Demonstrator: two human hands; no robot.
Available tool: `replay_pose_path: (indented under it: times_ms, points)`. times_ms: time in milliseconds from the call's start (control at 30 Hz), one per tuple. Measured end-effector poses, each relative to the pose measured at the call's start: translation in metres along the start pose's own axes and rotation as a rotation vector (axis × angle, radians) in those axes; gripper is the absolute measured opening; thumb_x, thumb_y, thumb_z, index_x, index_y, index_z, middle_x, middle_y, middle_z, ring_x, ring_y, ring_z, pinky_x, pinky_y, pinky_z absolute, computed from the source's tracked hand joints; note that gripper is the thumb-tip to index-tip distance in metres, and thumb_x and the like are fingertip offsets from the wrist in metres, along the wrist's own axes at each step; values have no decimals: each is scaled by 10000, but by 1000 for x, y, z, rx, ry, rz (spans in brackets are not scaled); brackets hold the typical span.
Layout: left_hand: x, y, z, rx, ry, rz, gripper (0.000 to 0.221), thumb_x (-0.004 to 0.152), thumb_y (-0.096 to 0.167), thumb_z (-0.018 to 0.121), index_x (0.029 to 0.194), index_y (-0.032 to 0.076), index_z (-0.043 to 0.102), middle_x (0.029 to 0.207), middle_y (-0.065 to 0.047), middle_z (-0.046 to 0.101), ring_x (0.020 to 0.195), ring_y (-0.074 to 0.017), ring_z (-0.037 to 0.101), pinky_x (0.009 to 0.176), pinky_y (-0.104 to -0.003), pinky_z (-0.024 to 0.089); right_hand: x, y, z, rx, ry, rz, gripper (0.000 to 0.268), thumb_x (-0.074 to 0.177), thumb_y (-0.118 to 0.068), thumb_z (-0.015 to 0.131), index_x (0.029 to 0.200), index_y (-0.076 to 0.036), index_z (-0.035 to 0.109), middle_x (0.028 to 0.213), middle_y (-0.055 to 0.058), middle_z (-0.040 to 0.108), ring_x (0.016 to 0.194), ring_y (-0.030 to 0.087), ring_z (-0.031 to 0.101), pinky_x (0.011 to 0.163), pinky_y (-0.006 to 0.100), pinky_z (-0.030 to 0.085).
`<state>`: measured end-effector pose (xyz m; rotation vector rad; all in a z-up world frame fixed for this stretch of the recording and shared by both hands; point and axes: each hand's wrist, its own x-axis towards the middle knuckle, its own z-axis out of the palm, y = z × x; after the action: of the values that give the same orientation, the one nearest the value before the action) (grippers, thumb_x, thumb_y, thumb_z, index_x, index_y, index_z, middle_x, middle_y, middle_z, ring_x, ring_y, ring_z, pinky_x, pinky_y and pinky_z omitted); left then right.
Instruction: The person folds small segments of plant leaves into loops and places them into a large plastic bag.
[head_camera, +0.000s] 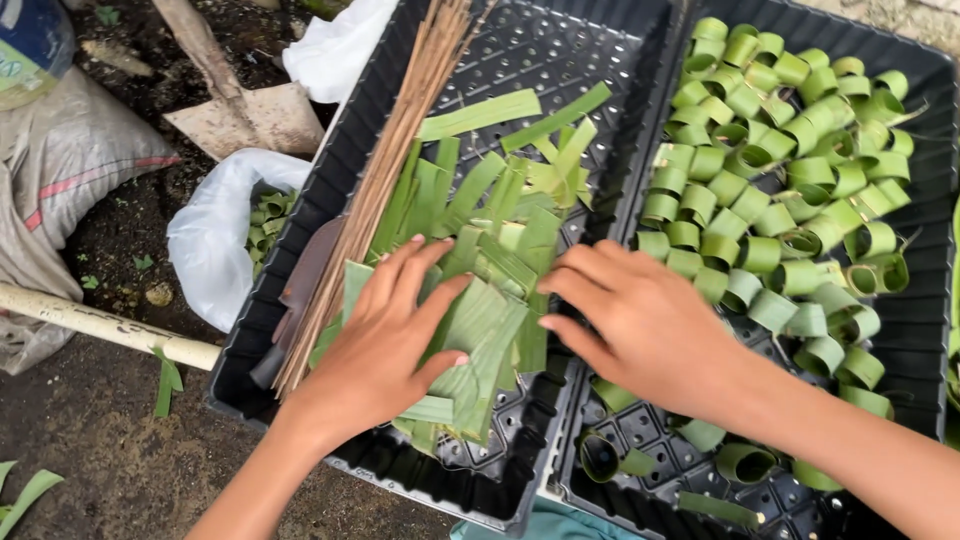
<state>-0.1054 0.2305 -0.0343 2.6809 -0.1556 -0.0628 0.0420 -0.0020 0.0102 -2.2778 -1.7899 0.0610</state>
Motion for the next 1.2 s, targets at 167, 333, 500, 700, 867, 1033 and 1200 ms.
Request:
replay_pose_path:
  times_ms: [167, 333, 500, 700, 867, 1033, 1200]
  points:
    - [-6, -8, 6, -7, 9, -28, 692, 939, 371, 692, 1490, 61, 411, 1632, -184, 184, 1533, -387, 75, 1143, -665, 194, 33, -2, 41, 53, -122, 52, 373, 1001, -350, 625, 1243, -67, 614, 1116, 90, 629, 977, 309, 629, 847, 473, 529]
    - [-10, -11, 7, -79, -61, -64, 731, 941, 375, 710, 1521, 84, 374, 1650, -172, 140, 1536, -366, 56, 1141, -676, 187, 42, -3, 38, 122, -168, 31, 447, 962, -305, 679, 1333, -95, 543, 1148, 78, 596, 1001, 279, 569, 836, 456, 506]
    - [-8, -9, 4, -145, -8, 4, 487, 918, 252, 734, 1339, 119, 530, 1606, -179, 208, 1528, -388, 117, 1116, -690, 270, 47, 4, 44, 169, -148, -108, 273, 952, -201, 698, 1199, -116, 618, 1118, 81, 531, 1007, 263, 562, 872, 442, 521]
    - [-8, -14, 11, -179, 44, 47, 415, 963, 286, 664, 1301, 66, 565, 1545, -184, 316, 1507, -393, 200, 1124, -646, 304, 55, 16, 44, 268, -121, -139, 51, 962, -129, 674, 1012, -130, 687, 1007, 52, 587, 965, 228, 608, 808, 396, 574]
    - [-8, -12, 11, -146, 71, 78, 325, 963, 215, 635, 1227, 32, 581, 1462, -161, 404, 1470, -365, 293, 1168, -598, 289, 57, 24, 45, 136, -32, -310, 23, 994, -114, 640, 1017, -118, 639, 1044, 66, 568, 925, 248, 533, 693, 383, 491]
    - [-5, 1, 0, -153, 120, 98, 231, 944, 82, 579, 1164, 22, 615, 1397, -152, 483, 1431, -352, 378, 1156, -591, 333, 48, 24, 35, 75, 115, -366, 34, 1006, -67, 631, 975, -66, 617, 952, 64, 572, 834, 204, 570, 684, 333, 498]
    - [13, 23, -20, -352, 72, 74, 312, 1017, 269, 559, 1217, 31, 590, 1375, -112, 545, 1260, -296, 571, 894, -484, 537, 19, 28, -15, 59, 271, -205, 22, 983, -34, 664, 992, -50, 676, 934, 90, 643, 789, 213, 653, 686, 309, 558]
